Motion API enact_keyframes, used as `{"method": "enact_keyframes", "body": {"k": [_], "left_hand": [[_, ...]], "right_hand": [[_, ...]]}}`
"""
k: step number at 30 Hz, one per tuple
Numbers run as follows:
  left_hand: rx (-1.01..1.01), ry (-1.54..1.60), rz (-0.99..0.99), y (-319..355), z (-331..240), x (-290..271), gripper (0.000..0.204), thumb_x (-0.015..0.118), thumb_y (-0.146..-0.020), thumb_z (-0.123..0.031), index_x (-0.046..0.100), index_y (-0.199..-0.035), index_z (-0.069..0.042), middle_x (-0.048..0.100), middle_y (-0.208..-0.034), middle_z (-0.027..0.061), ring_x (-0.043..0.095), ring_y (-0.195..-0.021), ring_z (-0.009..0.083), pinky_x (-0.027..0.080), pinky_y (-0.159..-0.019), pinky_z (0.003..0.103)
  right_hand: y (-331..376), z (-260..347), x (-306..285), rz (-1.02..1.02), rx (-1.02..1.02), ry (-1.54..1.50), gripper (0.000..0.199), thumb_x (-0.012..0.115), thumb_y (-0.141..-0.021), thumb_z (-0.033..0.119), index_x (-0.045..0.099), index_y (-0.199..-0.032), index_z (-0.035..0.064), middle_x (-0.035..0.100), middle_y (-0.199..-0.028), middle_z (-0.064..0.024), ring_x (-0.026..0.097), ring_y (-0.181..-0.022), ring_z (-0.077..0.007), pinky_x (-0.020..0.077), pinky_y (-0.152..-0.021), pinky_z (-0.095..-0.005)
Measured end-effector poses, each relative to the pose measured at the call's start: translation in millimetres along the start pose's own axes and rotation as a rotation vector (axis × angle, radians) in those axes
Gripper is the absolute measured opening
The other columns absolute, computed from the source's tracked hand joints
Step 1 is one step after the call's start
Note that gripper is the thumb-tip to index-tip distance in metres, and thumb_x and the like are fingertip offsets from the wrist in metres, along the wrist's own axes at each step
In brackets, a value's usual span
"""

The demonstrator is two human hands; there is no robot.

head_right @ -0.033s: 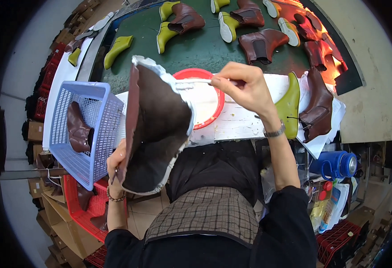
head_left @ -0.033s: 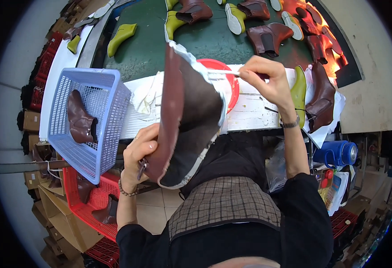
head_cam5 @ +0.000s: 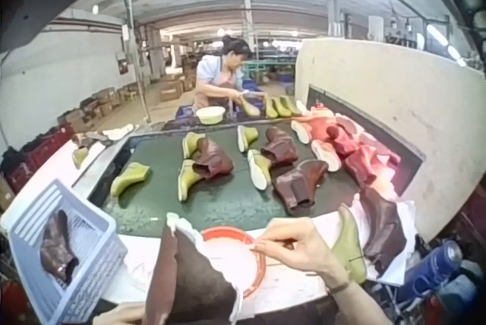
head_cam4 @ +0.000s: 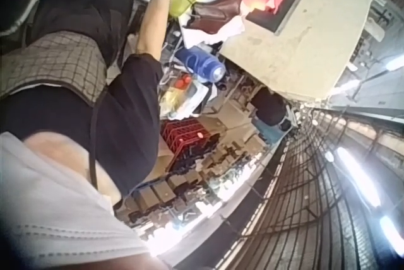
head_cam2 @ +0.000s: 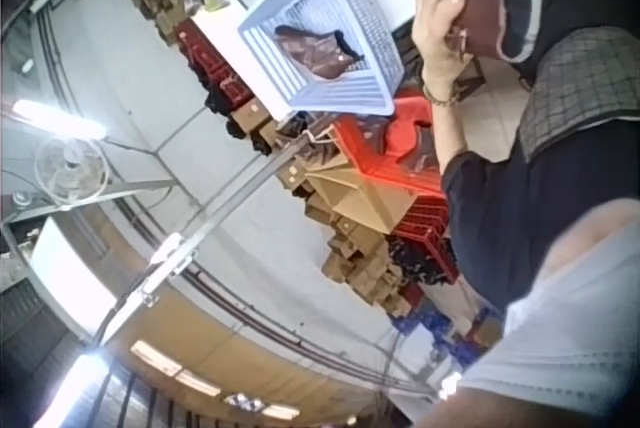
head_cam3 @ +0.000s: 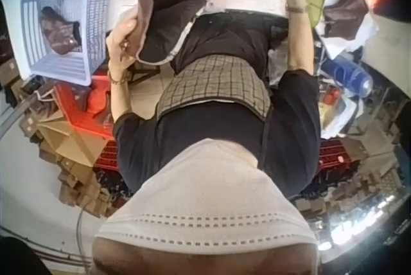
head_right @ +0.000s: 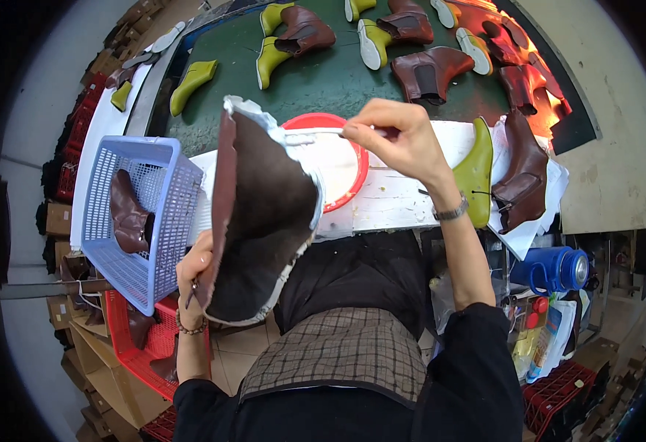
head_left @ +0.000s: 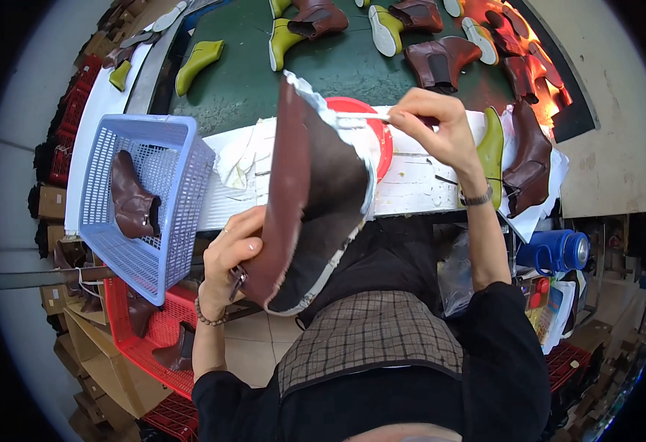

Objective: Applying white glue to the edges and interior of leather boot components using a brush and moving them onto a conveyor belt.

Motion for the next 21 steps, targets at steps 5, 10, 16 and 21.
{"method": "enact_keyframes", "body": {"k": [5, 10, 16, 21], "left_hand": [[-0.098, -0.07, -0.067, 9.5, -2.5, -0.2, 0.069, 0.079, -0.08, 0.003, 0.046, -0.139, -0.01, 0.061, -0.131, 0.0303, 0.064, -0.113, 0.0429, 0.051, -0.096, 0.046], [-0.251, -0.183, -0.236, 12.4, 8.6, -0.7, 0.087, 0.088, -0.071, 0.002, 0.041, -0.145, 0.002, 0.059, -0.136, 0.0272, 0.063, -0.122, 0.0316, 0.048, -0.104, 0.037], [-0.17, -0.205, -0.448, -1.8, 13.6, 2.4, 0.083, 0.088, -0.075, -0.002, 0.043, -0.145, 0.0, 0.058, -0.138, 0.0273, 0.062, -0.124, 0.0336, 0.047, -0.106, 0.039], [0.019, -0.267, -0.418, -24.7, 6.9, 5.4, 0.08, 0.085, -0.076, 0.0, 0.044, -0.145, -0.003, 0.057, -0.138, 0.0279, 0.059, -0.126, 0.0362, 0.046, -0.106, 0.042]], "right_hand": [[-22.3, 3.9, -0.3, -0.094, -0.122, 0.093, 0.013, 0.077, -0.088, 0.01, 0.076, -0.092, -0.0022, 0.067, -0.08, -0.0037, 0.052, -0.065, -0.0057, 0.0392, -0.056, -0.0225], [0.4, 30.2, 4.2, -0.17, -0.157, 0.146, 0.013, 0.079, -0.084, 0.003, 0.078, -0.096, 0.0011, 0.069, -0.088, -0.0052, 0.063, -0.077, -0.0083, 0.05, -0.064, -0.0217], [29.7, 38.8, 32.2, -0.174, -0.12, 0.062, 0.015, 0.081, -0.081, 0.002, 0.079, -0.096, 0.003, 0.069, -0.088, -0.0046, 0.062, -0.074, -0.0076, 0.0482, -0.061, -0.0208], [23.3, 31.6, 24.0, -0.236, -0.102, 0.08, 0.011, 0.081, -0.083, 0.004, 0.078, -0.094, 0.0026, 0.069, -0.085, -0.0031, 0.054, -0.066, -0.0039, 0.0377, -0.054, -0.0188]]}}
Point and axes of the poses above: each hand's wrist, its own y-axis away from the middle knuckle, its own x-axis out of the palm, z = x × y, the point moved 5 cm from there along -y, towards the middle knuckle
